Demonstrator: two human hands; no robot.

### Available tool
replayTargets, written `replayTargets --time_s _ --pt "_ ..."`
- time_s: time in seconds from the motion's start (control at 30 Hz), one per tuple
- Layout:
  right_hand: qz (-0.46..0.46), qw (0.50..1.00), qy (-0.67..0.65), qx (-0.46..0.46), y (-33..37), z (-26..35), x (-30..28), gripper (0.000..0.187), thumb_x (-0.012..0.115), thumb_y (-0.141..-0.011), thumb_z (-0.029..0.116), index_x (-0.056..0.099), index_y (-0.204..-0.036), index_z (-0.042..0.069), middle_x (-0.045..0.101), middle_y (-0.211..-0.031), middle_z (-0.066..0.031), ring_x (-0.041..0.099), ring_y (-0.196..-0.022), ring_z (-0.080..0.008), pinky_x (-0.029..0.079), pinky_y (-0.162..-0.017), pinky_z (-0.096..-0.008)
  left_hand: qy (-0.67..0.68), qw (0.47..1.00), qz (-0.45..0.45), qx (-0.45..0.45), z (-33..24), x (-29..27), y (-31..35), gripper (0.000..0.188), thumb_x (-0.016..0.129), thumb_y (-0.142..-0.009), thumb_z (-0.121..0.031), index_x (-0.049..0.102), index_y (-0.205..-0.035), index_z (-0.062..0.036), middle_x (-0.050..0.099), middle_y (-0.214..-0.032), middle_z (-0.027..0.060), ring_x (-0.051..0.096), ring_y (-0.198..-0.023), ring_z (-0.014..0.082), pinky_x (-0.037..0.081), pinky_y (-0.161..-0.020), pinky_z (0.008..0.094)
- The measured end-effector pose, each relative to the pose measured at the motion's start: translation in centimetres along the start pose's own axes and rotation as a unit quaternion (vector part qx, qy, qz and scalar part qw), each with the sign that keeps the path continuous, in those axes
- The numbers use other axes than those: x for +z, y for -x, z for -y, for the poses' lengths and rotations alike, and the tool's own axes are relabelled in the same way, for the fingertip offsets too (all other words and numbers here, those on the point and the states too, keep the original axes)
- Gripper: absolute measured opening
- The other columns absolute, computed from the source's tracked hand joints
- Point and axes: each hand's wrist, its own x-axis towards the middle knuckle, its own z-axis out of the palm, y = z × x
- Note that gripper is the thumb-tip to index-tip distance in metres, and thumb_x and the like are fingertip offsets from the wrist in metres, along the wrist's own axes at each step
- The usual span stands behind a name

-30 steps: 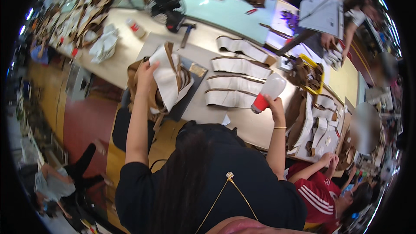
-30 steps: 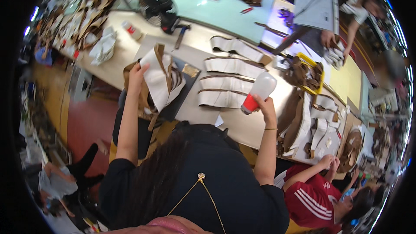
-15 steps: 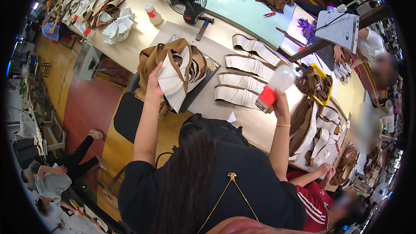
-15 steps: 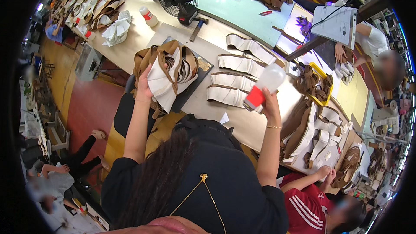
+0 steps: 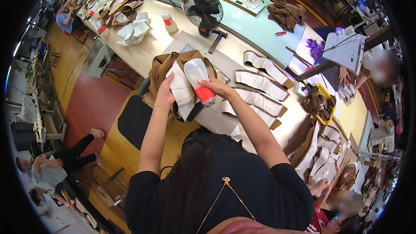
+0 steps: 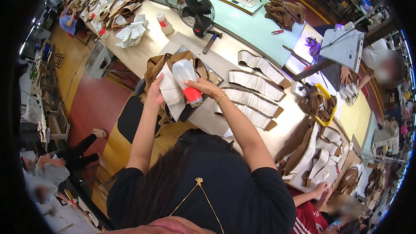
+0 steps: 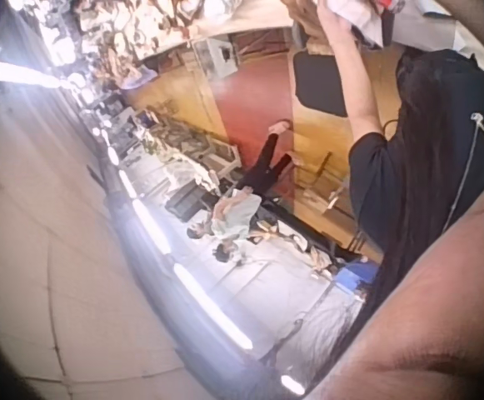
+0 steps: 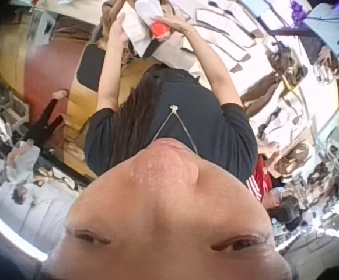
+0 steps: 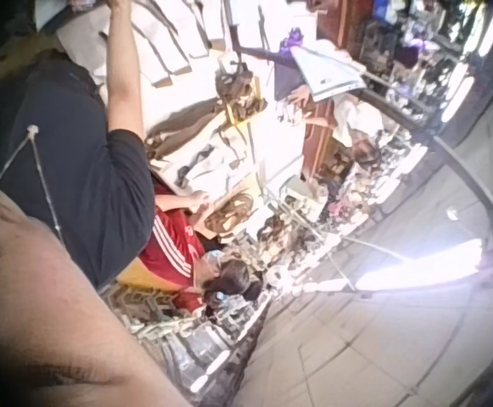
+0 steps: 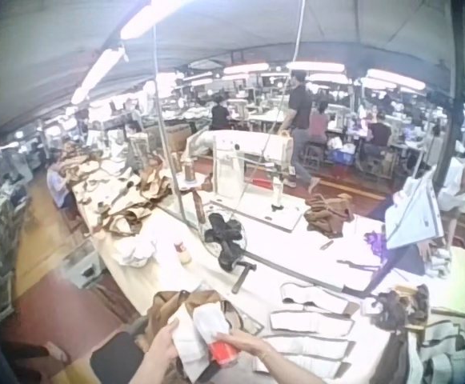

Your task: The person repeatedly applies glue from a squeeze bottle to the edges of small white fabric pieces in a workshop. They hold each piece, apply glue along the edges, and place it on a table with other similar pieces.

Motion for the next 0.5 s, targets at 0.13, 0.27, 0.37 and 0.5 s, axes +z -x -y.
replayTargets --time_s 0.13,0.27,0.37,0.5 --pt "0.005 1.000 0.004 0.008 -1.7 1.3 0.3 0.060 0.055 -0.081 0.055 0.058 -0.099 -0.002 0.060 -0.087 -0.0048 0.055 -0.076 -0.0099 0.044 -0.070 -0.0237 0.021 1.000 0.010 0.014 -0.7 -0.5 0.8 0.047 0.048 -0.091 -0.028 0.040 -0.127 0.0004 0.049 -0.125 0.0163 0.049 -0.112 0.0317 0.040 -0.095 0.0465" --pt "-0.016 0.999 -0.029 0.020 -2.6 2.7 0.8 0.060 0.060 -0.076 0.055 0.059 -0.097 -0.002 0.061 -0.086 -0.0053 0.058 -0.075 -0.0115 0.045 -0.068 -0.0244 0.039 0.999 0.006 0.016 -1.3 -0.2 1.2 0.045 0.048 -0.091 -0.028 0.041 -0.126 0.0005 0.050 -0.124 0.0163 0.050 -0.111 0.0313 0.040 -0.095 0.0464" --pt "-0.069 0.997 -0.022 -0.001 -3.0 3.7 0.8 0.061 0.063 -0.075 0.053 0.060 -0.097 -0.004 0.062 -0.084 -0.0065 0.059 -0.073 -0.0120 0.046 -0.067 -0.0242 0.032 0.998 -0.006 0.057 -2.3 0.3 2.4 0.042 0.048 -0.091 -0.026 0.045 -0.124 0.0001 0.053 -0.121 0.0151 0.053 -0.109 0.0295 0.041 -0.095 0.0448" --pt "-0.129 0.990 -0.061 -0.014 -4.8 2.5 -2.4 0.064 0.063 -0.074 0.055 0.060 -0.096 -0.005 0.062 -0.084 -0.0087 0.059 -0.073 -0.0138 0.047 -0.064 -0.0259 0.000 0.974 0.079 0.210 -9.0 3.0 9.7 0.033 0.047 -0.092 -0.029 0.054 -0.111 -0.0024 0.060 -0.104 0.0130 0.061 -0.089 0.0239 0.050 -0.080 0.0395"
